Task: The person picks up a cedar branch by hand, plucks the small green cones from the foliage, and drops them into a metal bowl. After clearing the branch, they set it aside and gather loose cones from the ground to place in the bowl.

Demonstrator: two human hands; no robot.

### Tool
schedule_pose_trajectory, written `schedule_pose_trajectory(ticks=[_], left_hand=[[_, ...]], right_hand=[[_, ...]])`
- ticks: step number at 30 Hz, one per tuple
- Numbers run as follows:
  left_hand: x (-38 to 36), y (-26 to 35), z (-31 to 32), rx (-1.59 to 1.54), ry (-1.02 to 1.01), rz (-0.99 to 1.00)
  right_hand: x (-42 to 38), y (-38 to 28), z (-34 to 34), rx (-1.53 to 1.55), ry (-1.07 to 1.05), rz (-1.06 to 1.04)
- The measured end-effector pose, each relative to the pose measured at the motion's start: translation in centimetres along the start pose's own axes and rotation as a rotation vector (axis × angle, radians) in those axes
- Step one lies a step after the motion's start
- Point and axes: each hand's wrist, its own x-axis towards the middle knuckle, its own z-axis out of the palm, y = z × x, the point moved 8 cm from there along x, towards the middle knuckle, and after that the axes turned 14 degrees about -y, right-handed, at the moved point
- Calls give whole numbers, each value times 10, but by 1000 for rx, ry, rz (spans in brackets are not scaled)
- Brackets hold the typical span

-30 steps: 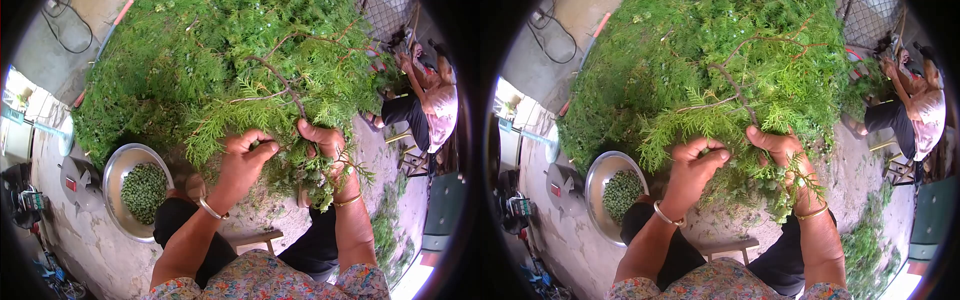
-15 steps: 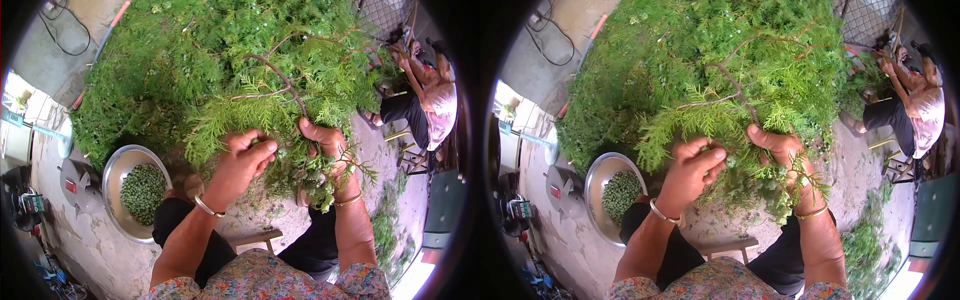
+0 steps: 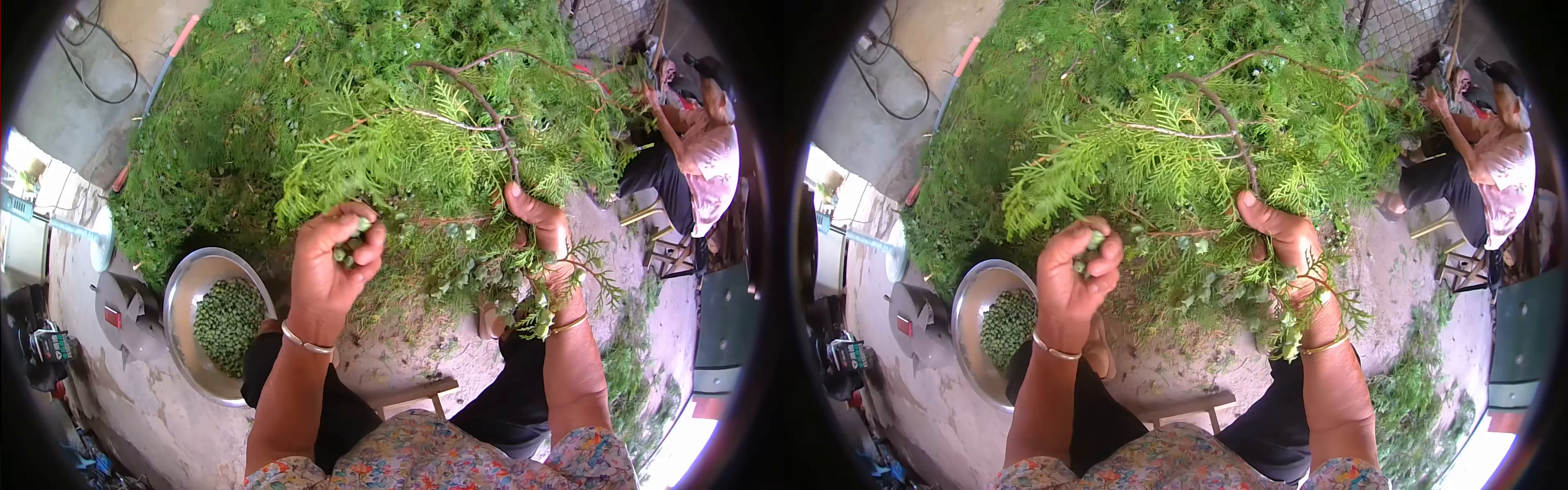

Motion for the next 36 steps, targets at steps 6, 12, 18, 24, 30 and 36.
schedule_pose_trajectory(ticks=[6,12,18,24,30,36], left_hand=[[1,-25,27,224,-2,-76],[-4,-48,10,371,297,-209],[-4,-62,6,118,331,-238],[-4,-55,7,266,221,-272],[-8,-39,9,186,77,-226],[-5,-51,26,163,-20,-223]], right_hand=[[-1,3,3,42,10,26],[-6,5,15,28,-20,124],[-7,8,24,-308,-83,172],[-8,-4,33,-95,-100,53],[0,-5,-17,-37,90,31],[-3,6,-13,-150,53,125]])
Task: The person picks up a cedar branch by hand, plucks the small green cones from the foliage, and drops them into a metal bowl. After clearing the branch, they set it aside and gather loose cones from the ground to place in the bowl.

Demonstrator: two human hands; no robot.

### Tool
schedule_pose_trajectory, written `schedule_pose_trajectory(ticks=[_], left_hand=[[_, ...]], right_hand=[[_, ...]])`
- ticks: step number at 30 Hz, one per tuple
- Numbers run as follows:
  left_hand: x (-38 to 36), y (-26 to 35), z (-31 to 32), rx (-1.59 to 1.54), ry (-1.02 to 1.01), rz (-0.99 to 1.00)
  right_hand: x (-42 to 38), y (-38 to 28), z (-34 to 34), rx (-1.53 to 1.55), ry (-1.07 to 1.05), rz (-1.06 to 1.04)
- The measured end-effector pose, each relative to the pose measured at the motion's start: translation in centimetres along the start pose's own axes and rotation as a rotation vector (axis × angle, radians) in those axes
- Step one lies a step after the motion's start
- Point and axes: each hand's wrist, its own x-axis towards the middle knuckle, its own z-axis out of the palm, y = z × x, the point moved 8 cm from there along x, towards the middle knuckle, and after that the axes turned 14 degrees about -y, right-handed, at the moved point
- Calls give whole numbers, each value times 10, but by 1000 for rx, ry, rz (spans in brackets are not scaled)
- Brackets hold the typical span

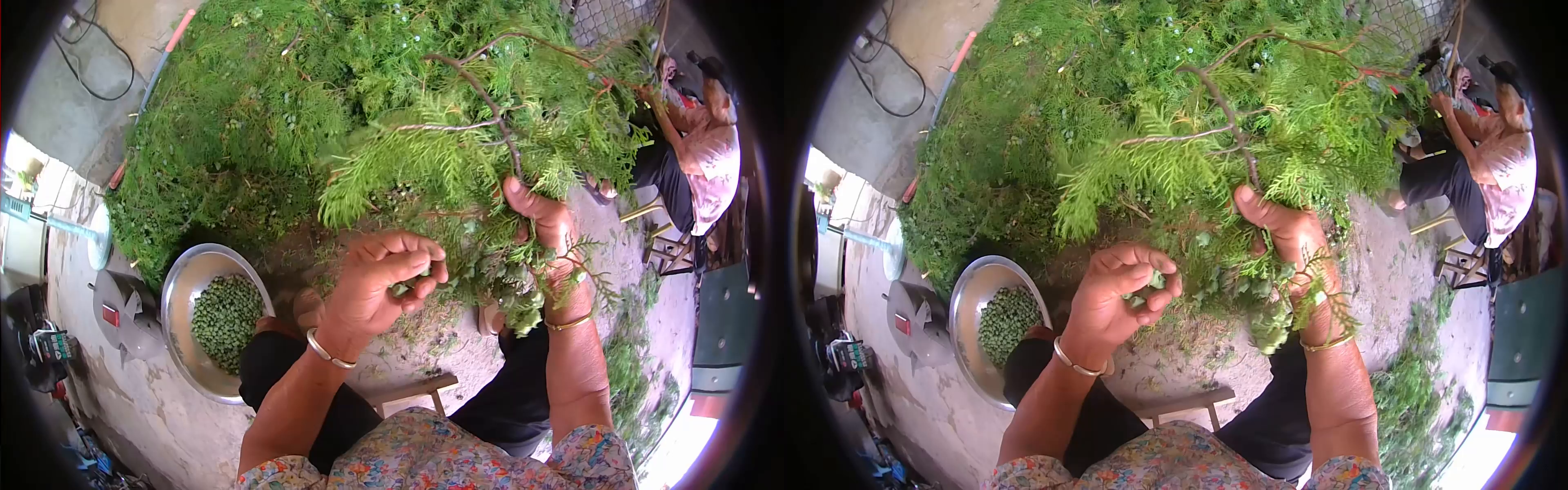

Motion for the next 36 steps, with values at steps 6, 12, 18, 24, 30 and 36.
schedule_pose_trajectory(ticks=[6,12,18,24,30,36], left_hand=[[4,-10,0,115,182,-74],[4,-13,-10,86,350,-50],[4,-12,-12,42,389,-54],[4,-15,-16,5,402,-49],[7,-10,-8,127,268,-33],[3,4,8,143,99,-59]], right_hand=[[0,9,19,22,-50,90],[-2,0,34,17,-77,-2],[-3,-4,45,-59,-205,-10],[-11,-12,51,3,-193,0],[-1,-4,33,-84,-86,-38],[18,3,1,204,-48,-49]])
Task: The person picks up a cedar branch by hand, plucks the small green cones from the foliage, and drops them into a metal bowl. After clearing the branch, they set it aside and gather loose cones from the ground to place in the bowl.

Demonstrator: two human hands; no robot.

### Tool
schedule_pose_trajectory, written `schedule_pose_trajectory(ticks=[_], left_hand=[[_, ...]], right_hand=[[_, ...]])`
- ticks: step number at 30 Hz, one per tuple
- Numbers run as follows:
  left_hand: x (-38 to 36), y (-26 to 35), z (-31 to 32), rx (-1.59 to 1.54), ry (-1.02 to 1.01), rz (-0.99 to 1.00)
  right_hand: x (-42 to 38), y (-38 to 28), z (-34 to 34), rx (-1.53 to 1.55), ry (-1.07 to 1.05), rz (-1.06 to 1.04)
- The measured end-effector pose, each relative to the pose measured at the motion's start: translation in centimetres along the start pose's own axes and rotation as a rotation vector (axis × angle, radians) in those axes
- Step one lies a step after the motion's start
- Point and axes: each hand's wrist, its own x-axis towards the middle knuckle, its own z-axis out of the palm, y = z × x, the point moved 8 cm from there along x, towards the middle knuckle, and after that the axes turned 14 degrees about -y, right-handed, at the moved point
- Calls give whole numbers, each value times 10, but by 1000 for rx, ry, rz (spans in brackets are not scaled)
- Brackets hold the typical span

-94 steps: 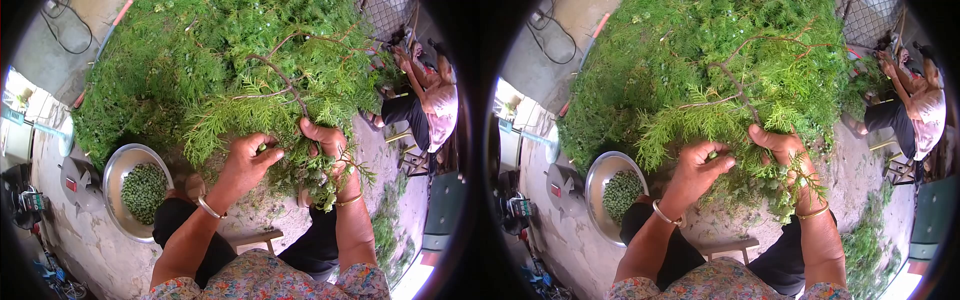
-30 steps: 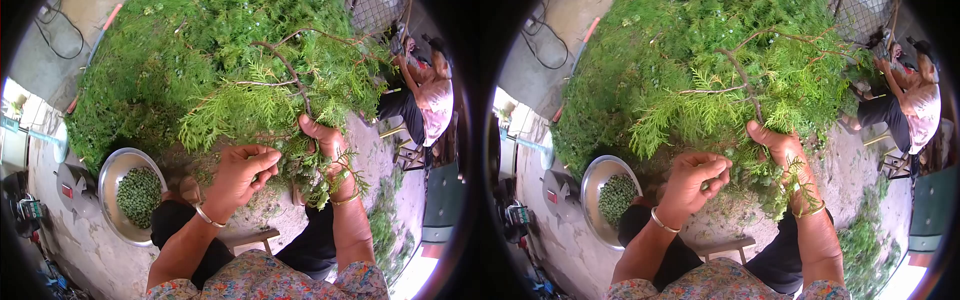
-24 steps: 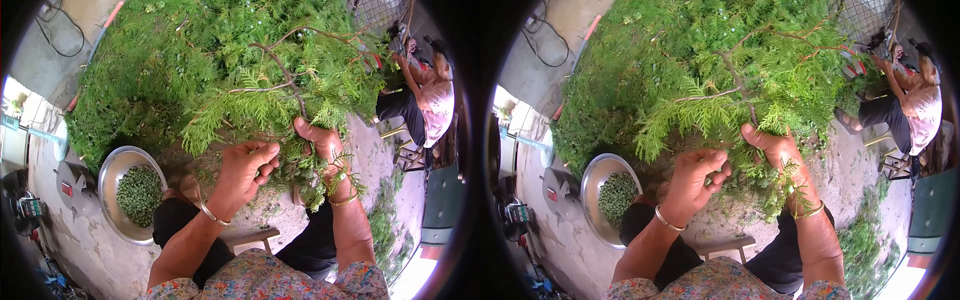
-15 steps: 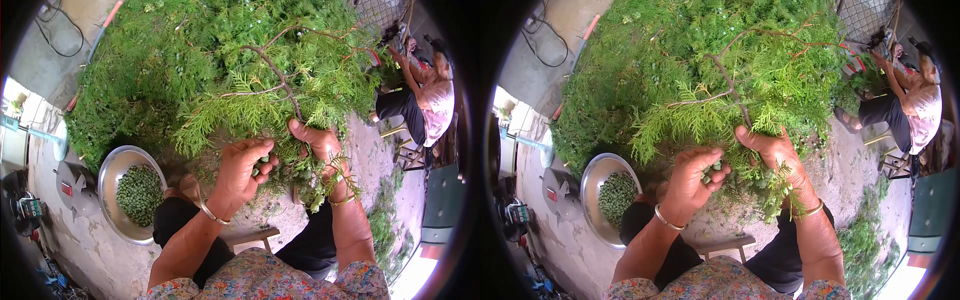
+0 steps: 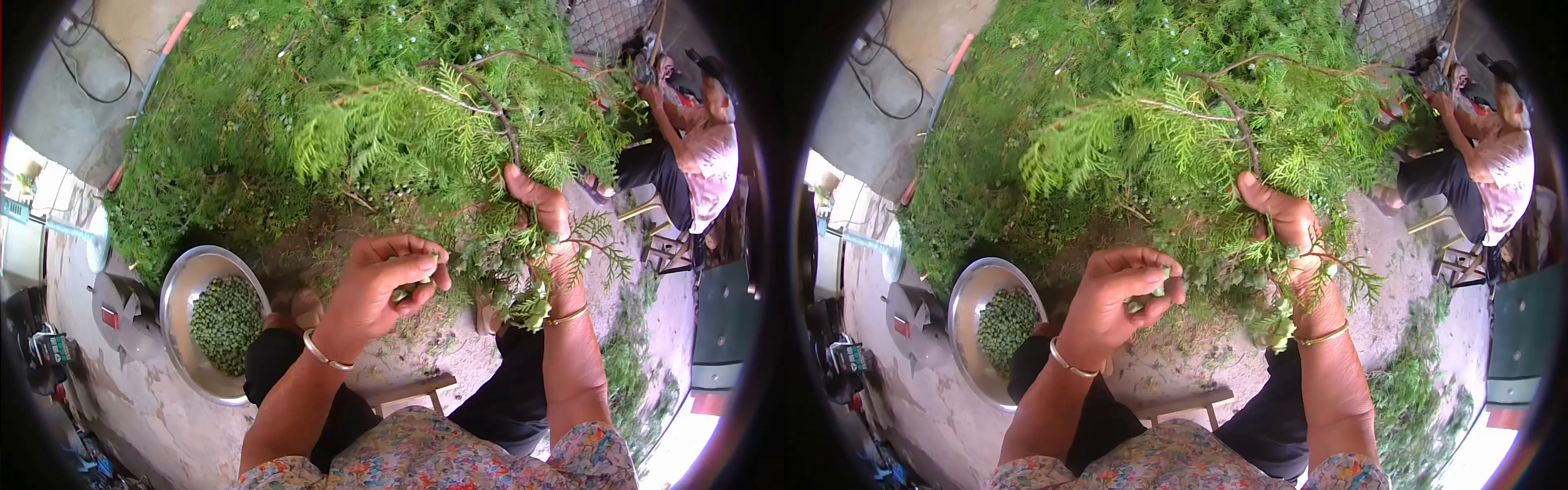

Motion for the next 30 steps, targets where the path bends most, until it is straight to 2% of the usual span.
schedule_pose_trajectory(ticks=[3,5,9,11,13,14,15,16,17,19,20,21,23,24,26,28,29,30], left_hand=[[-11,12,-7,-26,-35,52],[-31,35,-28,-6,106,142],[-115,99,-58,581,676,267],[-171,106,-106,669,863,179],[-233,107,-152,888,1040,-43],[-260,100,-179,894,1038,-41],[-284,104,-195,1393,1114,-160],[-289,106,-192,1897,1148,-289],[-289,107,-187,1901,1150,-285],[-284,108,-169,2154,1172,-460],[-279,112,-165,2115,1169,-338],[-273,115,-163,2119,1171,-332],[-243,115,-159,1641,1050,-234],[-213,118,-133,1642,955,-105],[-151,115,-104,1643,713,-42],[-93,94,-82,1126,451,33],[-68,87,-64,1132,351,100],[-44,81,-47,1138,249,165]], right_hand=[[-1,-5,-5,66,12,-85],[-6,-14,-9,28,-14,-134],[-4,-5,-14,245,16,-108],[-9,-12,-13,177,17,-134],[-12,-16,-15,107,22,-157],[-10,-14,-12,136,-26,-137],[-9,-12,-9,163,-76,-117],[-10,-11,-8,168,-33,-115],[-11,-13,-5,171,-34,-119],[-16,-22,0,53,-9,-142],[-16,-20,2,98,-5,-117],[-15,-21,1,100,-5,-122],[-12,-14,1,140,-33,-64],[-8,-9,-2,140,-35,-65],[3,-1,-1,273,-98,-107],[0,-9,7,202,-76,-193],[-3,-16,8,135,-49,-278],[6,-7,1,164,-126,-230]])
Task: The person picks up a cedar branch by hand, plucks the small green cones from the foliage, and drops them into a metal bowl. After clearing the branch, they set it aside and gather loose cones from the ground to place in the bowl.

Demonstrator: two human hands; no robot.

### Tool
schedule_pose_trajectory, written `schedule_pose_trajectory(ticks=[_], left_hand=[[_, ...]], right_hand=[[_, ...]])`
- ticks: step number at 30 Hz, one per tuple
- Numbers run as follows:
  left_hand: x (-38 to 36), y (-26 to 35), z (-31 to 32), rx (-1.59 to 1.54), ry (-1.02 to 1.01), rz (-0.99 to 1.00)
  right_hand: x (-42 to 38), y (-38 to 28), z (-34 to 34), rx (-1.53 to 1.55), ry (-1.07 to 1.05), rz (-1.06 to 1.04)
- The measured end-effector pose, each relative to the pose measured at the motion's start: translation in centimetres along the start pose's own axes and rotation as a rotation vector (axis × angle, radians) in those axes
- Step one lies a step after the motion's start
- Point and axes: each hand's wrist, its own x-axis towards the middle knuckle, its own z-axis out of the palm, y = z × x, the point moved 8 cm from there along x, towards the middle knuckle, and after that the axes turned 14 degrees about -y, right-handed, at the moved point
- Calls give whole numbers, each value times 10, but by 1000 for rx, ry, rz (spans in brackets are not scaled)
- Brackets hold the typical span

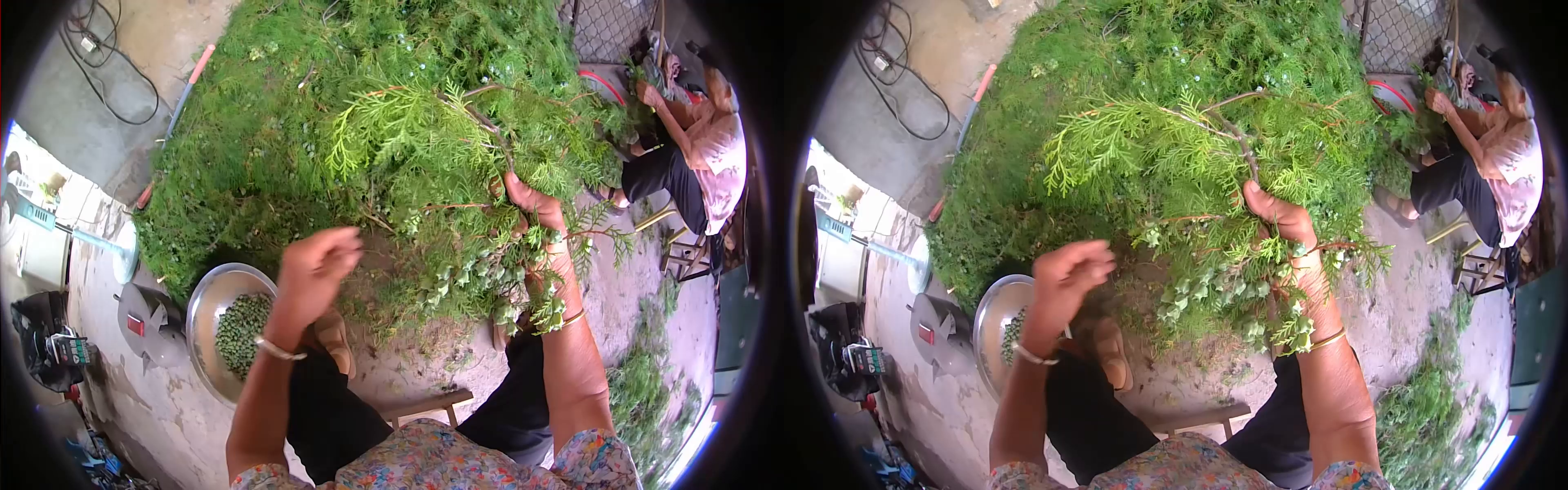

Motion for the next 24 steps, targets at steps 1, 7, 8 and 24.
schedule_pose_trajectory(ticks=[1,7,8,24], left_hand=[[15,10,19,-42,-83,-24],[51,1,66,-752,-98,34],[51,-8,67,-1024,-18,24],[39,-13,54,-1363,-35,147]], right_hand=[[1,-1,0,1,2,-4],[-12,-8,22,163,49,146],[-8,-5,14,166,54,126],[-22,-4,23,-182,132,258]])
